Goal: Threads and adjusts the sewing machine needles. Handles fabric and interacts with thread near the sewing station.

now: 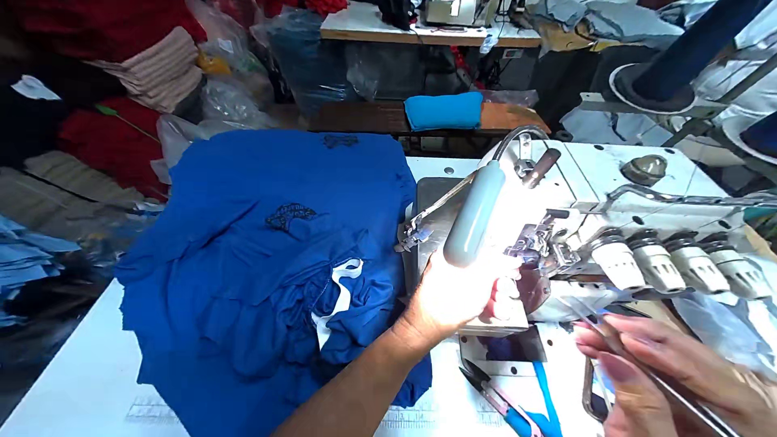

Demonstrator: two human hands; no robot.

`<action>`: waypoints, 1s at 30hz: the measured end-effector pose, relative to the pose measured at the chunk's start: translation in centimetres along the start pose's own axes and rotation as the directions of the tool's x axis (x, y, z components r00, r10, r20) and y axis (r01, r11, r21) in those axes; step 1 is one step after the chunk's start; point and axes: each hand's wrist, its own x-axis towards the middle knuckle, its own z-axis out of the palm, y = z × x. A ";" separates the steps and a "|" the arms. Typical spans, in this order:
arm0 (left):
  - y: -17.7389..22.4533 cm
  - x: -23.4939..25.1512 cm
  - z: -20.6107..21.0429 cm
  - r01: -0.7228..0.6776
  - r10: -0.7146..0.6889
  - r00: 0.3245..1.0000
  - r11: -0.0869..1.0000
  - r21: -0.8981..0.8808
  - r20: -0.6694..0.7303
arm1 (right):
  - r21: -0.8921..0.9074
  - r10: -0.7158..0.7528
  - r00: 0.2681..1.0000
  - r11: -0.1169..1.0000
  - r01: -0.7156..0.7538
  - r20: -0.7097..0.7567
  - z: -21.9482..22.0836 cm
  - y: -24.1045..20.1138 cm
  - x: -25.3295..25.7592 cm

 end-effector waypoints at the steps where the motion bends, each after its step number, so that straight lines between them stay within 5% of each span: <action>1: -0.2 0.0 -0.1 0.007 -0.007 1.000 1.000 -0.011 -0.023 | -0.003 -0.017 1.000 1.000 0.017 -0.017 0.4 0.4 -0.1; 14: -1.0 -0.3 0.0 0.009 -0.004 0.984 1.000 0.028 -0.175 | -0.028 -0.141 0.985 0.990 0.138 -0.103 2.7 3.4 0.4; 30: -1.1 -0.4 -0.1 -0.026 0.034 0.986 0.998 0.053 -0.162 | 0.012 -0.151 0.983 0.988 0.154 -0.108 3.1 4.3 0.6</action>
